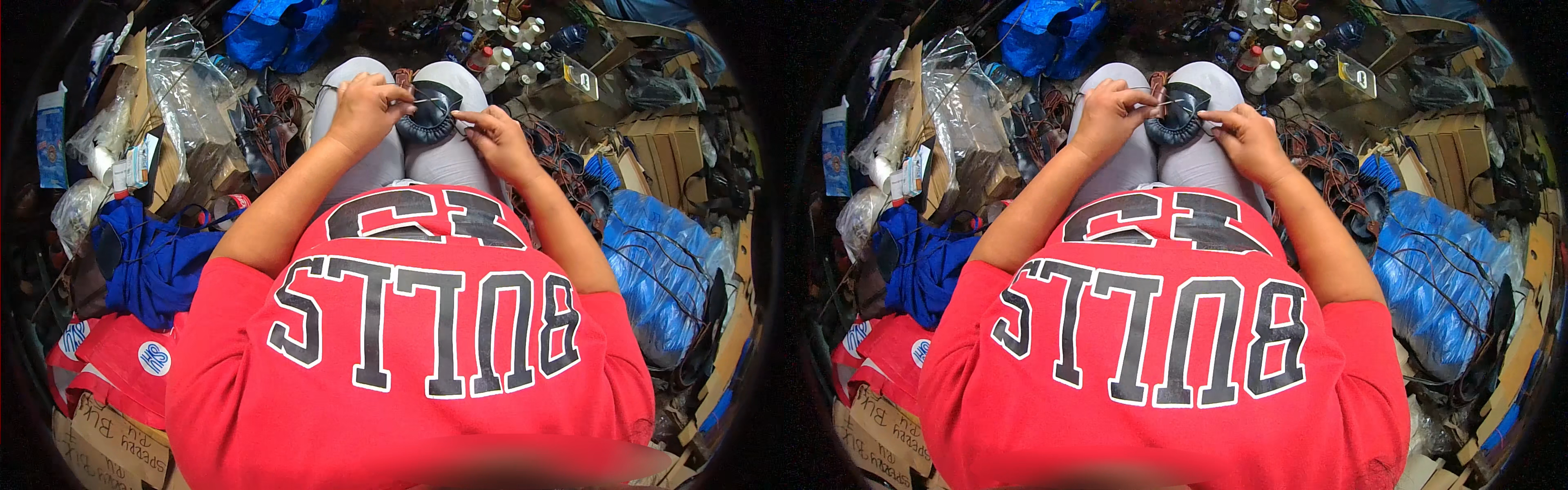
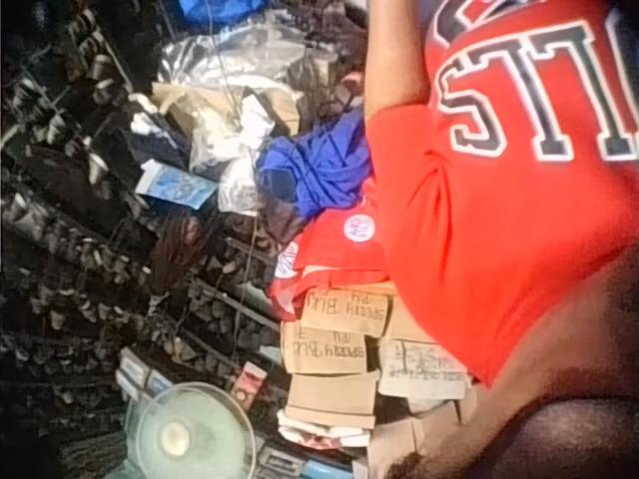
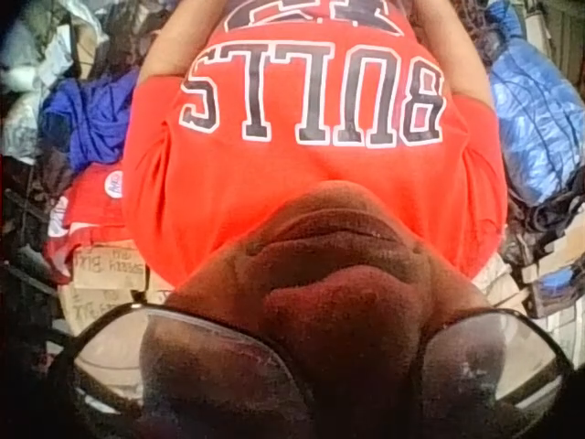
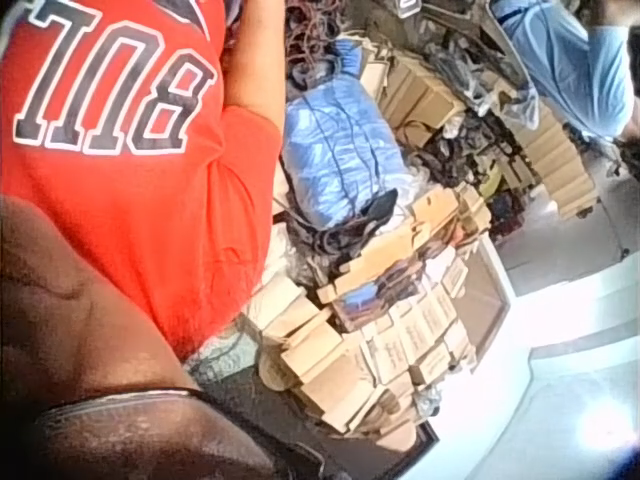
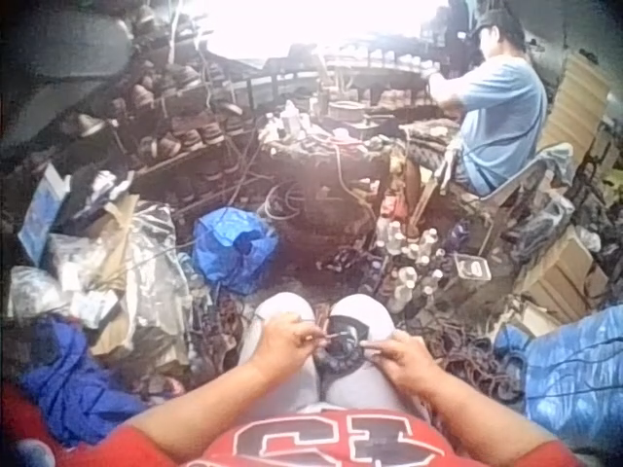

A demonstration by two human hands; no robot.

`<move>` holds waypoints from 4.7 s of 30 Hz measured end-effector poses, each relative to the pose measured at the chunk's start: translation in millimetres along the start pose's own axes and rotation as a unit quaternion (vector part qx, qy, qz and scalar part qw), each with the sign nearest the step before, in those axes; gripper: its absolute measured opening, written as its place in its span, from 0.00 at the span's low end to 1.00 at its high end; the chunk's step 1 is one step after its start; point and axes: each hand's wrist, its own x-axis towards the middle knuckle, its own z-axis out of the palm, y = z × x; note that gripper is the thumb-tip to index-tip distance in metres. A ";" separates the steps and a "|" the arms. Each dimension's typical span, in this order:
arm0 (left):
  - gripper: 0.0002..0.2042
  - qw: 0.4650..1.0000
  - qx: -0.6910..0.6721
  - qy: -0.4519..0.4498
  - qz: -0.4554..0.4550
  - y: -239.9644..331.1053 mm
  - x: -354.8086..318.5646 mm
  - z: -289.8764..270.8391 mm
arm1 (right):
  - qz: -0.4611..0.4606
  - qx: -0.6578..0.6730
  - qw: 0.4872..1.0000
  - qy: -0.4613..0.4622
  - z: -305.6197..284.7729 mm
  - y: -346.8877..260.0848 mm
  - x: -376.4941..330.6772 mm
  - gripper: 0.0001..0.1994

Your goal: Manually stitching a black leather shoe component using a needle and thread.

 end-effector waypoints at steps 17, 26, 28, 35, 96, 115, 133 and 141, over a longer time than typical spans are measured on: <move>0.08 0.995 -0.070 -0.050 0.055 -11.9 12.2 17.1 | -0.023 0.029 0.992 -0.120 -27.4 13.7 37.2 0.23; 0.08 0.980 -0.155 -0.114 0.045 -19.1 27.0 28.1 | 0.026 0.185 0.963 -0.194 -24.9 24.6 42.2 0.19; 0.08 0.969 -0.199 -0.145 0.016 -21.9 26.4 30.8 | 0.019 0.152 0.973 -0.174 -23.8 22.0 40.8 0.15; 0.14 0.987 -0.101 -0.073 0.103 -10.4 -1.8 25.3 | 0.018 0.150 0.974 -0.166 -17.0 27.0 28.7 0.14; 0.06 0.959 -0.072 -0.252 0.107 3.6 32.8 -4.5 | -0.146 -0.296 0.933 -0.145 -30.3 -32.0 41.5 0.02; 0.12 0.662 -0.713 -0.226 -0.038 62.7 19.3 -91.1 | -0.146 0.686 0.695 -0.158 -50.4 -51.1 48.9 0.14; 0.18 0.983 -0.002 0.033 -0.183 -108.3 -64.7 -187.5 | 0.236 -0.148 0.959 -0.047 -171.5 141.6 -53.2 0.25; 0.10 0.976 -0.034 -0.186 -0.111 8.3 -6.9 -30.9 | 0.132 0.266 0.950 -0.092 -13.2 19.8 10.2 0.13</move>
